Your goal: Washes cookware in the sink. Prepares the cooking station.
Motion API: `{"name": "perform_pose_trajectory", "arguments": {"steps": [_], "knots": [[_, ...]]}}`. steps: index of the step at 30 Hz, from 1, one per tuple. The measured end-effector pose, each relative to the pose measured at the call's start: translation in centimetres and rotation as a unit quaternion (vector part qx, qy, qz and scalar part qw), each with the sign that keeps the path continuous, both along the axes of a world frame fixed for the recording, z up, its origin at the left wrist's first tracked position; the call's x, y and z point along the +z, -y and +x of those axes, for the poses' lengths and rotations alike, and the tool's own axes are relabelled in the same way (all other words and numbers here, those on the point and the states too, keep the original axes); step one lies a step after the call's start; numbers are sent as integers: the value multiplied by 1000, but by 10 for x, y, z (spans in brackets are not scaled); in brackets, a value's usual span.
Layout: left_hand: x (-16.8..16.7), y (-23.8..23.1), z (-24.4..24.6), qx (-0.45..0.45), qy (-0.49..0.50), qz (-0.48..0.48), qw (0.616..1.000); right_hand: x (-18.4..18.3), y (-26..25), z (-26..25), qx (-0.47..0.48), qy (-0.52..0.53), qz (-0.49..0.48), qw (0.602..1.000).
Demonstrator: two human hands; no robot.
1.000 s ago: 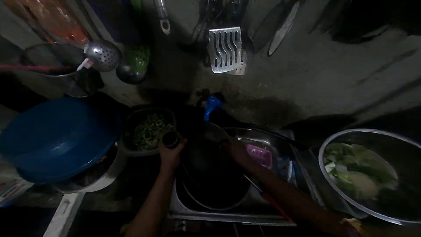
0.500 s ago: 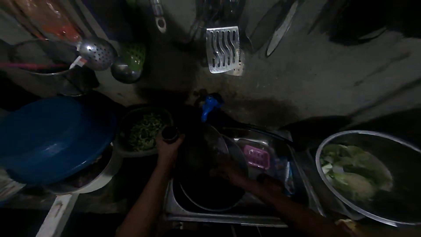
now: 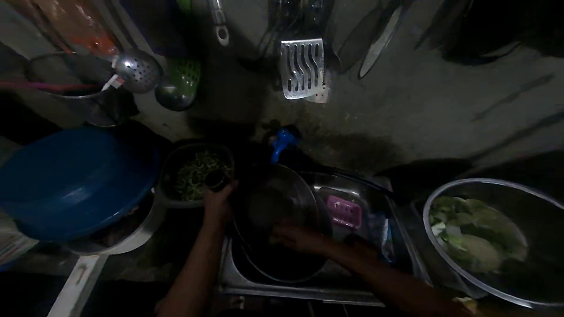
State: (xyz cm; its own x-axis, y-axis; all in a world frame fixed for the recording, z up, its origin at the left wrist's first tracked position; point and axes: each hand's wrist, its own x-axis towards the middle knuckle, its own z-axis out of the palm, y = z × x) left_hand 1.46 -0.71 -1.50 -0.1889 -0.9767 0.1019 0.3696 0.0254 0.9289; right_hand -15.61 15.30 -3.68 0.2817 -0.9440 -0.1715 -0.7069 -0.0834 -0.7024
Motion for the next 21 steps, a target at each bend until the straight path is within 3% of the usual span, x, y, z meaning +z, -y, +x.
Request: {"name": "perform_pose_trajectory", "arguments": {"steps": [2,4,7,9,13,15,17,19,21], "knots": [[-7,4,5,-3,-38,-9,999,4,7,-34,-40,-113,11,993],[-10,7,5,4,-67,0,998,42,31,-50,-161,-152,37,974],[-6,9,-1,33,-68,58,995,96,68,-53,-316,-129,-142,929],[-6,11,-2,33,-71,74,994,129,94,-39,-325,-149,-162,920],[0,8,-12,14,-65,40,997,161,124,-16,-291,-236,-70,924],[3,5,-15,8,-50,36,998,162,127,-31,-242,-213,-63,944],[2,4,-17,1,-41,32,999,148,119,-60,-193,-115,-128,966],[-1,7,-18,-5,-40,18,999,122,94,-73,-202,-25,-154,967],[-4,10,-17,-8,-40,6,999,76,60,-66,-202,-66,-147,966]]}}
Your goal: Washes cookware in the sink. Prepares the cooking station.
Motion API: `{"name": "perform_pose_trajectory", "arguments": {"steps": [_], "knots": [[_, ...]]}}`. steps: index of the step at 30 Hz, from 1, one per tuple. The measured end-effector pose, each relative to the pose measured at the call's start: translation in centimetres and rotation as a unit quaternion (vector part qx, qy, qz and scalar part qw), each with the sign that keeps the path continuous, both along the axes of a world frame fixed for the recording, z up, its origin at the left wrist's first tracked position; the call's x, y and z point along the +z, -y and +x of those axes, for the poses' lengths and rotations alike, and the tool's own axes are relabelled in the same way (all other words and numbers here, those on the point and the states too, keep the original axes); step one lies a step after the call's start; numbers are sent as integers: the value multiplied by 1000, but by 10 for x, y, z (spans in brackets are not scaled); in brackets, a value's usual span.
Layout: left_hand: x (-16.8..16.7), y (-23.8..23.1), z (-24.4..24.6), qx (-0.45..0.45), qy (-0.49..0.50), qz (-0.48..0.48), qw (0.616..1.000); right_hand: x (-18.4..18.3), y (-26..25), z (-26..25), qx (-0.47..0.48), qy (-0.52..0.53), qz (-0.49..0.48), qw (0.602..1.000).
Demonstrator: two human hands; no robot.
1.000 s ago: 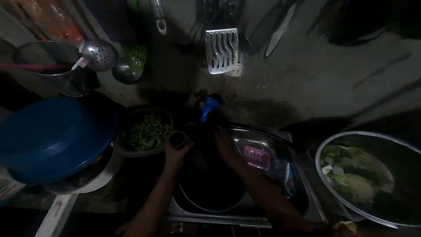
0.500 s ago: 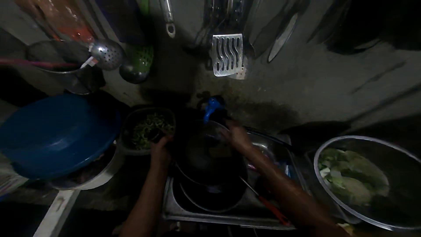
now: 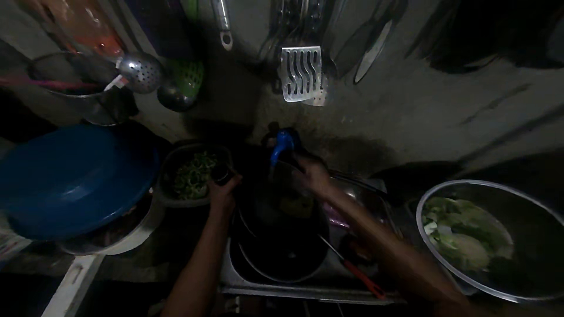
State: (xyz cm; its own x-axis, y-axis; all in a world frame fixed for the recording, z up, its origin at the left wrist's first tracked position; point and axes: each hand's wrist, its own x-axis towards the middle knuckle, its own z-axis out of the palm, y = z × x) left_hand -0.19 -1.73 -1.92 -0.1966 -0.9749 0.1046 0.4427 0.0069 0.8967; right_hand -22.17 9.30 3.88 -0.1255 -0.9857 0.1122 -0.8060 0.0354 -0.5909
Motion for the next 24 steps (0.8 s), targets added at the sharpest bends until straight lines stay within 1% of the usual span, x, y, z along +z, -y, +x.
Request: {"name": "perform_pose_trajectory", "arguments": {"steps": [1,2,3,4,5,7,8,10,11,12,14,16,17,20,22,24], "knots": [[-1,0,1,2,1,-2,1000,-25,-16,3,34,-43,70,996],[0,-2,1,5,3,-1,1000,-45,-29,4,81,-77,153,982],[1,-5,1,8,5,-2,1000,-68,-36,3,113,-114,181,970],[3,-10,1,4,6,-7,1000,-80,-39,2,108,-126,184,969],[3,-17,-1,-6,7,-17,1000,-86,-35,0,72,-133,180,972],[0,-31,-4,-36,7,-46,998,-97,-13,-2,-56,-133,172,974],[-2,-38,-5,-50,6,-58,997,-101,1,1,-121,-101,158,975],[-7,-44,-12,-65,-11,-65,996,-97,28,22,-205,20,104,973],[-8,-44,-14,-68,-12,-59,996,-96,39,37,-218,80,73,970],[-9,-43,-15,-68,-3,-46,997,-94,45,54,-207,136,35,968],[-9,-36,-13,-60,23,-20,998,-85,47,79,-140,228,-6,964],[-5,-30,-10,-46,26,4,999,-79,49,85,-92,234,-5,968],[-5,-29,-8,-45,22,7,999,-79,52,82,-99,224,0,969],[-5,-25,-6,-53,-5,-6,999,-81,66,72,-184,234,-10,955],[0,-22,-6,-45,-5,3,999,-79,67,78,-157,252,-25,955],[1,-21,-5,-46,-2,14,999,-77,64,77,-126,241,-8,962]]}}
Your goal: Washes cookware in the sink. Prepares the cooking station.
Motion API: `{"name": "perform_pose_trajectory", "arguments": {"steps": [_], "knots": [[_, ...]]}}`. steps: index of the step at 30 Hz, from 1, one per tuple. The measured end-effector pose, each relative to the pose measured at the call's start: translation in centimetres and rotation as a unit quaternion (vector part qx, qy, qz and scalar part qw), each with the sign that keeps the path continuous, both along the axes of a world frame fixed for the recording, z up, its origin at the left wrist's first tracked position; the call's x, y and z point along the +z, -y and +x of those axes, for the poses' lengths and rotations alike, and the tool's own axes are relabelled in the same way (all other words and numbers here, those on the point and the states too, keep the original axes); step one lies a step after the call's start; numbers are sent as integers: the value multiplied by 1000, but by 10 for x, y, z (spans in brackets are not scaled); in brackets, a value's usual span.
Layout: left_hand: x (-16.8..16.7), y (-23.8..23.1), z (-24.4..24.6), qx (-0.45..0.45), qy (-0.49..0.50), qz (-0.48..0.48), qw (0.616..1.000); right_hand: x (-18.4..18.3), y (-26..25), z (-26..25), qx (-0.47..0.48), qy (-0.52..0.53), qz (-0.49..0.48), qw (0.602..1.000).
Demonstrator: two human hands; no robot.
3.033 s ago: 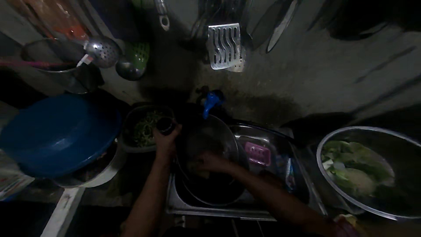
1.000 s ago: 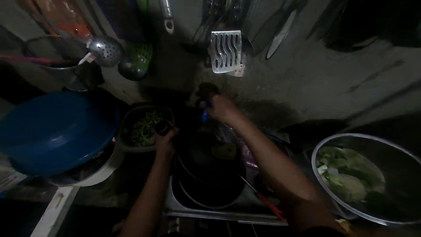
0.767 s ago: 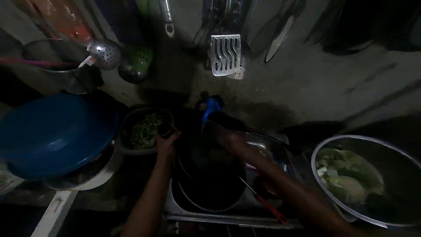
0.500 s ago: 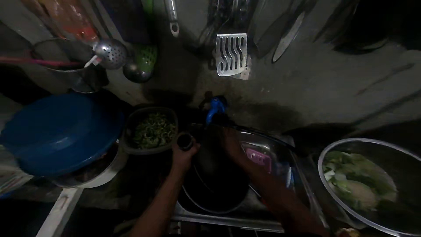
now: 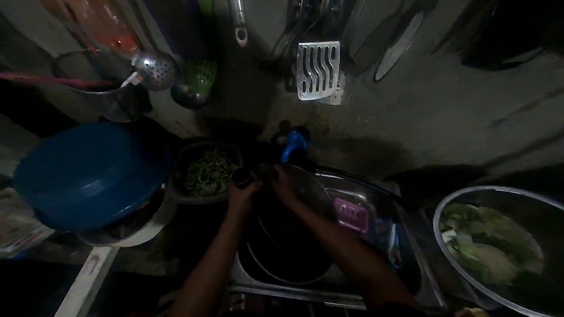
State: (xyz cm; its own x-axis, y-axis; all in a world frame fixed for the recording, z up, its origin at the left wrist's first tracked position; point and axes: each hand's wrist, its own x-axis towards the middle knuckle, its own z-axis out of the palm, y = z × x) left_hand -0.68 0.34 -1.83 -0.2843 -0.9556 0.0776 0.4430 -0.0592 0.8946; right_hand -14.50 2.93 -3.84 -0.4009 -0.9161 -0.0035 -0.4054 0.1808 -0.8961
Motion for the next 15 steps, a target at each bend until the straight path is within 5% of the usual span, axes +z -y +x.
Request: {"name": "perform_pose_trajectory", "arguments": {"steps": [4,10,12,15], "knots": [[6,0,-4,-6,-12,-15,1000,-2,11,12,-130,75,30,988],[8,2,-13,44,126,-22,991,35,-60,64,-9,256,72,964],[10,3,-13,59,142,-35,988,37,-91,56,53,237,109,964],[9,5,-7,82,136,-60,986,12,-133,19,178,66,166,968]]}}
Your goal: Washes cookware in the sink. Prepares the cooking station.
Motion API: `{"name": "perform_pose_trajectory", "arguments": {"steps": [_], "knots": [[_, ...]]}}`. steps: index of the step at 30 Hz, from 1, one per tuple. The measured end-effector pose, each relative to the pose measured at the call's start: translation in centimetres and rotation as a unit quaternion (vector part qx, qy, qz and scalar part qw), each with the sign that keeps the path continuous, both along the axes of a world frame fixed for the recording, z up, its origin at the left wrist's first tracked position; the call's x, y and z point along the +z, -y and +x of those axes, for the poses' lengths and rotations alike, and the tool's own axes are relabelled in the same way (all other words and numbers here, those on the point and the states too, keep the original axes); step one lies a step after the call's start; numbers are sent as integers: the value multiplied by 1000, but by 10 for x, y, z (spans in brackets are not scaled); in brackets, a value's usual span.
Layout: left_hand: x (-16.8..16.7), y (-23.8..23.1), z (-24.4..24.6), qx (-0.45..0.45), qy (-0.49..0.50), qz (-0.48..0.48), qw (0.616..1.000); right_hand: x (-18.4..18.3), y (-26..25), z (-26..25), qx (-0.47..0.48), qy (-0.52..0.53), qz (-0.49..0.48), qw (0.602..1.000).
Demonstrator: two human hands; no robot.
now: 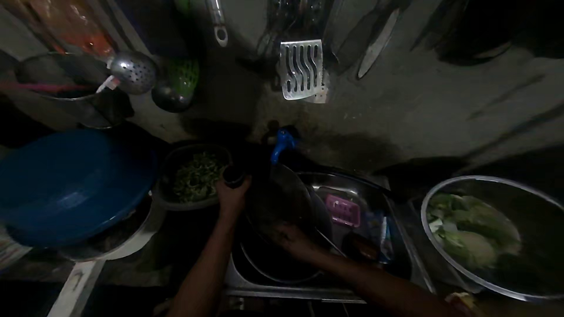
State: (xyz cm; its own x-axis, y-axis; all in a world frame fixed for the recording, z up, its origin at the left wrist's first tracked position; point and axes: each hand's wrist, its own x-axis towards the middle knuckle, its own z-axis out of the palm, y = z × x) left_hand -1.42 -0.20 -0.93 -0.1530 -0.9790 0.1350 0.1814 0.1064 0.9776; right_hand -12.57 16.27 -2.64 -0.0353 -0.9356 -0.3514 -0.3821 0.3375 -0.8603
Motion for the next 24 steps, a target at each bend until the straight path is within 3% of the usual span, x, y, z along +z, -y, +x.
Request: {"name": "perform_pose_trajectory", "arguments": {"steps": [3,6,8,13,16,18,20,24], "knots": [[1,-7,9,-13,-6,-57,998,-45,-19,-57,101,-253,-32,962],[-1,-15,15,-49,-24,-90,994,-53,10,-95,76,-406,-19,910],[-2,-21,14,-69,-41,-97,992,-57,41,-99,36,-442,-24,896],[-2,-25,4,-103,-89,-60,989,-52,111,-37,-169,-307,-100,931],[-1,-20,2,-76,-71,-13,994,-32,108,5,-199,-85,-178,960],[-1,-15,0,-54,-45,-2,998,-14,84,23,-159,19,-161,974],[0,-11,0,-48,-23,-19,998,1,50,27,-83,49,-102,990],[-2,-4,10,-28,13,-42,999,-32,-3,-19,122,-114,-53,984]]}}
